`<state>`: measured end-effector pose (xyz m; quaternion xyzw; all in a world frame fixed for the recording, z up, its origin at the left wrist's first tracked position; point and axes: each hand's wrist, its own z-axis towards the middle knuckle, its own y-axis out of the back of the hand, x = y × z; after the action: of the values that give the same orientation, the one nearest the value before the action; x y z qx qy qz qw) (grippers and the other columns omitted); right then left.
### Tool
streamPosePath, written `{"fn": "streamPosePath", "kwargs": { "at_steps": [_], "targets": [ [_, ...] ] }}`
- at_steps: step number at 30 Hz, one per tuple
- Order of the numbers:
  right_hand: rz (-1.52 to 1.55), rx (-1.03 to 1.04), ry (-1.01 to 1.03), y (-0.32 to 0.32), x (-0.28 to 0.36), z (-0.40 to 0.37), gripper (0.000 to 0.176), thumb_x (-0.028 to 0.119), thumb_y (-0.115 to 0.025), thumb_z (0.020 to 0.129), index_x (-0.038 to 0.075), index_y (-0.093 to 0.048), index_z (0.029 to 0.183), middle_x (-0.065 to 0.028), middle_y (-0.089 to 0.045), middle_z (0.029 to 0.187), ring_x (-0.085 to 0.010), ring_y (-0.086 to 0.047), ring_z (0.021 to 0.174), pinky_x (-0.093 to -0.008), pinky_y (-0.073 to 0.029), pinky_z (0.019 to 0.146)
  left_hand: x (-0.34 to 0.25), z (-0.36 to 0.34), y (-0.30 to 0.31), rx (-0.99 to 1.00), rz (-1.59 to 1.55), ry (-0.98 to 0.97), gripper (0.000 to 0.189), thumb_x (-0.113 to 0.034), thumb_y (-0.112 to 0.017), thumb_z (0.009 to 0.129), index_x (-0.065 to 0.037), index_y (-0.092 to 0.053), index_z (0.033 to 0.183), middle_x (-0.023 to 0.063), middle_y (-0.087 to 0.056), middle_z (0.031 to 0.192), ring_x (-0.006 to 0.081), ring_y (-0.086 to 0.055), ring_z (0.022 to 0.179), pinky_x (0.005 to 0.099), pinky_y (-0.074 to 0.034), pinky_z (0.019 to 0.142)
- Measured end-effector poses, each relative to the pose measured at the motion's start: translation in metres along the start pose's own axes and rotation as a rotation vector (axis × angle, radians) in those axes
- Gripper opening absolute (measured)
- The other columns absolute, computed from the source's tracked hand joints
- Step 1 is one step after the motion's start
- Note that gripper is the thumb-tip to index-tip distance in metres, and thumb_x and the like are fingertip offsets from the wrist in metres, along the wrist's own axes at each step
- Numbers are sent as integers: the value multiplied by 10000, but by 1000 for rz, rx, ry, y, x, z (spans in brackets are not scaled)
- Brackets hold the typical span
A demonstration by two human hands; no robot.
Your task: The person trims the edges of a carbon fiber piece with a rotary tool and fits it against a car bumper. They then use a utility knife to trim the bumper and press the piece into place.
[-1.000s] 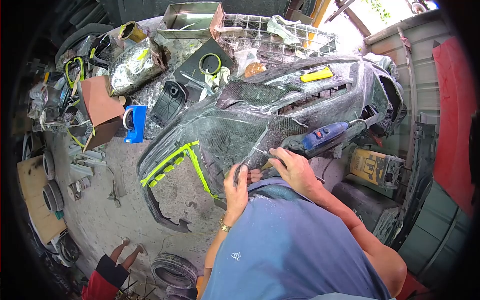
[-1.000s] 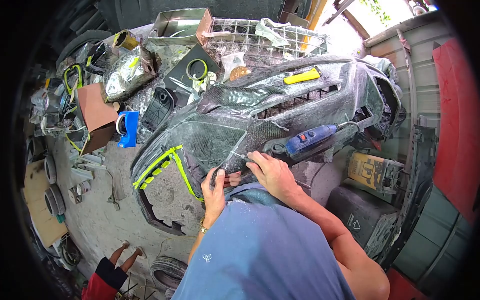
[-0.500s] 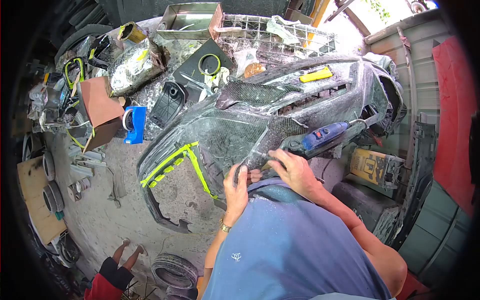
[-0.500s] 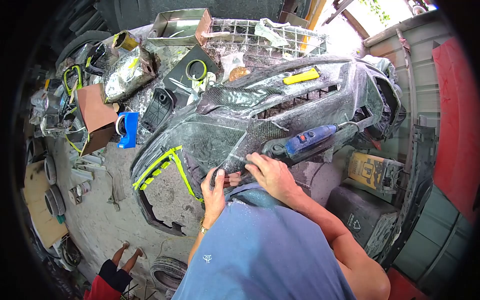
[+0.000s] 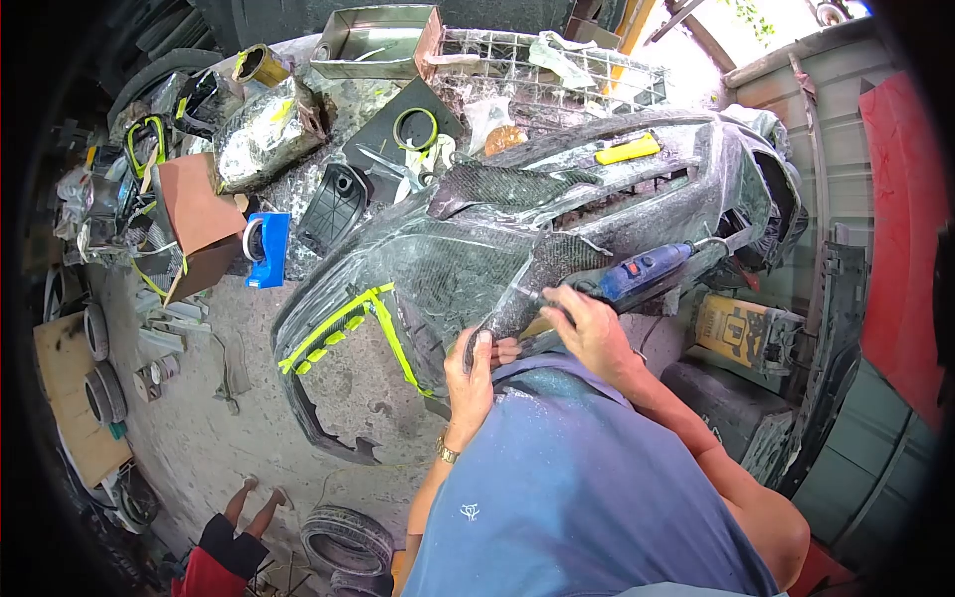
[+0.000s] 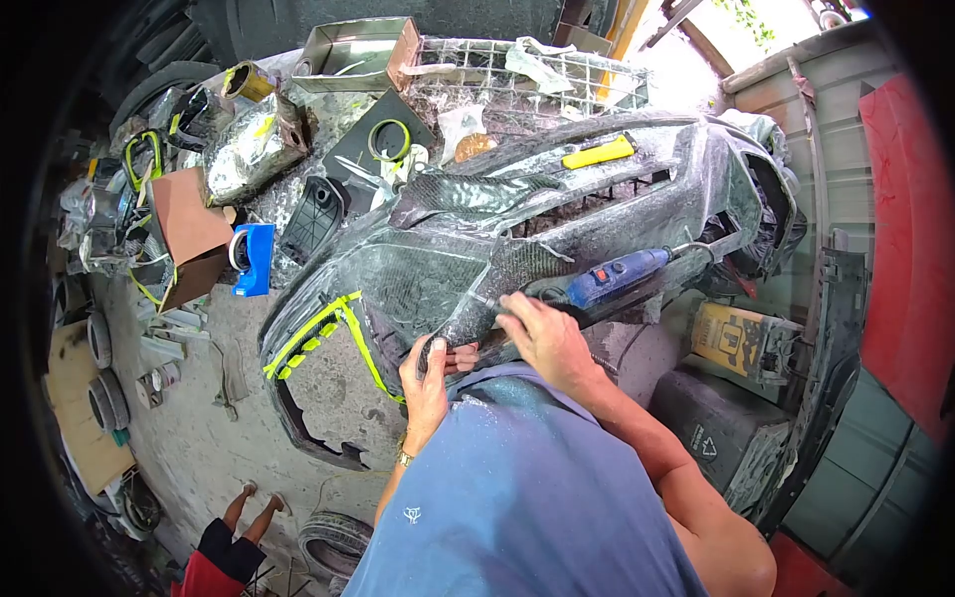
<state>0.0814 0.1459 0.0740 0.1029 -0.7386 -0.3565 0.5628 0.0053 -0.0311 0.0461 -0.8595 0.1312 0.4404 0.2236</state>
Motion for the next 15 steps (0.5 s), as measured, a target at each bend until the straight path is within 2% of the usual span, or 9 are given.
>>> {"fn": "streamPosePath", "kwargs": {
  "at_steps": [4, 5, 8, 11, 15],
  "targets": [
    [-17, 2, -19, 1, -5, 0, 192, 166, -625, 919, 37, -593, 1057, -191, -666, 954, -395, -650, 814, -448, -523, 659, -2, 0, -1, -3, 0, 5, 283, -197, -465, 1031, 63, -576, 1049, 202, -701, 910, 216, -701, 769, 309, -564, 700],
    [-27, 15, 32, 1, 2, -3, 206, 114, -653, 899, -10, -604, 1056, -182, -654, 932, -373, -653, 816, -405, -514, 687, -3, 0, -2, -3, -1, 5, 283, -197, -465, 1031, 63, -576, 1049, 202, -701, 910, 216, -701, 769, 309, -564, 700],
    [-14, 66, 11, -1, 5, -7, 214, 116, -650, 902, -16, -601, 1062, -187, -658, 951, -374, -655, 822, -402, -515, 694, -3, 0, -2, -13, 14, 13, 289, -195, -463, 1032, 70, -575, 1049, 206, -700, 912, 221, -702, 771, 311, -566, 701],
    [27, -22, -71, -3, -10, 1, 226, 110, -653, 900, -13, -592, 1079, -203, -652, 898, -375, -656, 808, -389, -513, 682, 0, 1, 2, 3, 0, 13, 294, -195, -459, 1033, 75, -573, 1045, 212, -699, 917, 229, -704, 770, 313, -567, 702],
    [-30, -8, 34, -4, -7, -5, 207, 126, -642, 904, 17, -585, 1070, -185, -664, 946, -396, -644, 802, -432, -516, 655, 1, 2, 3, 28, -26, 23, 271, -179, -467, 1032, 62, -571, 1101, 184, -698, 913, 232, -711, 800, 315, -570, 716]
  ]
}}
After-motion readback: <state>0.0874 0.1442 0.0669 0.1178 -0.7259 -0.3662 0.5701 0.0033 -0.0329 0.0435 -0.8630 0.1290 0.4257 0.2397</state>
